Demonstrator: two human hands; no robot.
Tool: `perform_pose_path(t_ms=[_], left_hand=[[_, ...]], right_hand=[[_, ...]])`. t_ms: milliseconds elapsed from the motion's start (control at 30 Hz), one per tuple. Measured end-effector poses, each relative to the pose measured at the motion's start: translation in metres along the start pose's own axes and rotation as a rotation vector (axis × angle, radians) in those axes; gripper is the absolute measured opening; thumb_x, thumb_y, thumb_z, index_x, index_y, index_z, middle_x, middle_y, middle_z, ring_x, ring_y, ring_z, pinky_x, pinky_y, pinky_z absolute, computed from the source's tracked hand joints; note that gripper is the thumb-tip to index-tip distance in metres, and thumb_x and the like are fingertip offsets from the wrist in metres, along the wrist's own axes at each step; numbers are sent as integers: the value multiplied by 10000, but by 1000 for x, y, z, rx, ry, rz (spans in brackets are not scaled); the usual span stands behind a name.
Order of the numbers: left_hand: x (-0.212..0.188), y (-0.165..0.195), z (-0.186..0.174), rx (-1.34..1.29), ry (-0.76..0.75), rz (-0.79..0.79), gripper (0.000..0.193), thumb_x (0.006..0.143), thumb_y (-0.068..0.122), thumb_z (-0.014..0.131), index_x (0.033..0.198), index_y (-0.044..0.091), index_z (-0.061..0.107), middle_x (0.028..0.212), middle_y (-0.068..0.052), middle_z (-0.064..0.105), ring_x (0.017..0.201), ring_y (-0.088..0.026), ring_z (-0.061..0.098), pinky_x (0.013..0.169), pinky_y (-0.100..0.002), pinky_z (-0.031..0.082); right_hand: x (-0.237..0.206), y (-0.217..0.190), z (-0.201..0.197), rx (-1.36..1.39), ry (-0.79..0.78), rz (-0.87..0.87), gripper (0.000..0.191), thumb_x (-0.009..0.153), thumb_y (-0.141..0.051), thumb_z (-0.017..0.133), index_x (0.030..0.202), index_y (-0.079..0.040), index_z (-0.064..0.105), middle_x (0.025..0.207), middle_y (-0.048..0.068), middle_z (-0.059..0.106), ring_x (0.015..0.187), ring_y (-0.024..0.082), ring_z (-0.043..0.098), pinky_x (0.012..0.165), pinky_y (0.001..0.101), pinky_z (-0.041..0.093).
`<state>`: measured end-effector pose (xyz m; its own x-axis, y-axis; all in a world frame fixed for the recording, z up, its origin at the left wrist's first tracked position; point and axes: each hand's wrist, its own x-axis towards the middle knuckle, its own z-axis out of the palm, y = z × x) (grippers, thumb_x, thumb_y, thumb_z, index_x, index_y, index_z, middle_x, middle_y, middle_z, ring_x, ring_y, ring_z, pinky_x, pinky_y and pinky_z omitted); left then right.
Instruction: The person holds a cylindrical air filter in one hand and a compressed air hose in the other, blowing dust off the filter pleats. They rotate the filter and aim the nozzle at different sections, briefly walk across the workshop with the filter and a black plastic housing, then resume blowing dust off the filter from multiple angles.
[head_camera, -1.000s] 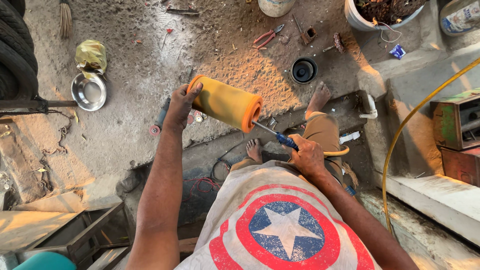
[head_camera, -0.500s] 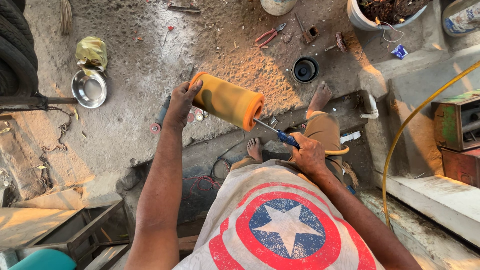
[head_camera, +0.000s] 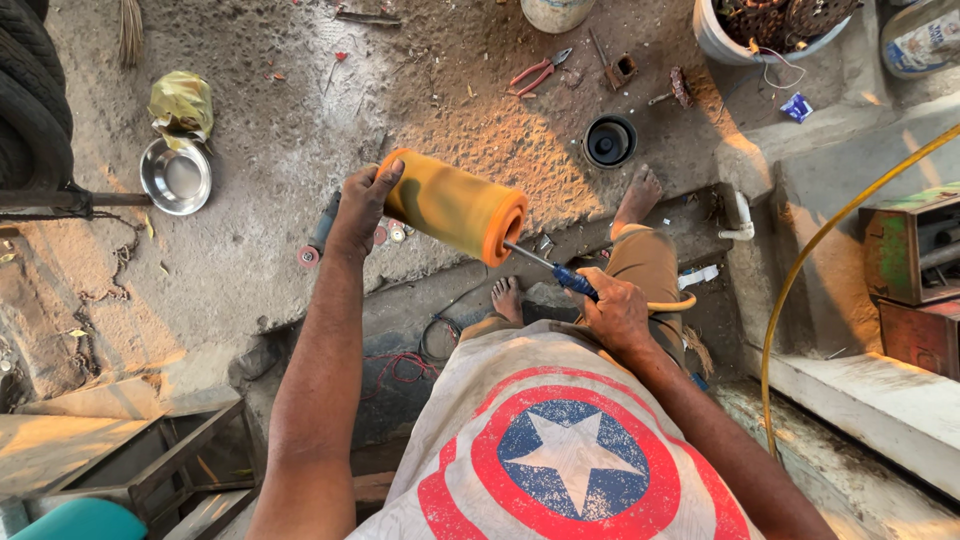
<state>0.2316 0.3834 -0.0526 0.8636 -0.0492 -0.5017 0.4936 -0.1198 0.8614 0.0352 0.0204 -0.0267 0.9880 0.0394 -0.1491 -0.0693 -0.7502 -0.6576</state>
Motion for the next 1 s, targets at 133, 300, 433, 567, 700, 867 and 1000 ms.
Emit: perform_pose_path(t_ms=[133, 300, 433, 567, 700, 867, 1000], left_hand=[[-2, 2, 3, -4, -29, 29, 457, 942, 450, 709, 1067, 11, 697, 910, -62, 675, 828, -141, 623, 748, -302, 521], [-4, 7, 10, -72, -186, 100, 461, 923, 460, 737, 1061, 23, 688, 928, -46, 663, 895, -149, 612, 840, -303, 521], [-4, 4, 23, 34, -201, 55, 479, 910, 458, 744, 1067, 8, 690, 969, -102, 690, 963, -195, 643, 924, -342, 538], [-5, 3, 38, 25, -266, 77, 513, 886, 452, 763, 1129, 9, 674, 1033, -117, 702, 992, -207, 646, 921, -371, 529], [-10, 9, 47, 43, -311, 55, 541, 836, 412, 798, 1197, 27, 677, 1086, -93, 721, 1038, -186, 664, 941, -333, 530], [-15, 15, 51, 66, -358, 52, 579, 784, 328, 863, 1228, 23, 652, 1114, -80, 691, 1045, -173, 635, 923, -335, 538], [-11, 11, 51, 82, -373, 64, 588, 786, 332, 856, 1250, 35, 654, 1127, -72, 703, 1062, -172, 644, 947, -337, 530]], right_hand=[[5, 0, -2, -11, -49, 92, 307, 928, -331, 720, 1112, -88, 683, 804, 149, 724, 713, 351, 725, 662, 466, 534], [13, 5, -2, -69, -97, 210, 354, 926, -401, 737, 1062, -79, 680, 700, 162, 682, 690, 376, 706, 670, 491, 521], [17, 8, 2, -66, -73, 191, 342, 910, -391, 741, 1038, -78, 686, 719, 159, 692, 712, 381, 706, 672, 494, 519], [19, 8, 4, -62, -107, 228, 351, 905, -394, 745, 1041, -76, 686, 723, 167, 694, 718, 376, 707, 695, 491, 522], [20, 6, 1, -109, -177, 305, 350, 920, -400, 742, 1002, -65, 683, 710, 167, 695, 705, 365, 706, 707, 490, 515], [21, 3, -1, -69, -157, 304, 335, 901, -393, 742, 967, -73, 669, 700, 173, 686, 707, 367, 706, 694, 498, 513], [20, 3, -1, -81, -155, 308, 332, 894, -388, 748, 968, -75, 666, 702, 182, 688, 710, 380, 698, 693, 506, 504]])
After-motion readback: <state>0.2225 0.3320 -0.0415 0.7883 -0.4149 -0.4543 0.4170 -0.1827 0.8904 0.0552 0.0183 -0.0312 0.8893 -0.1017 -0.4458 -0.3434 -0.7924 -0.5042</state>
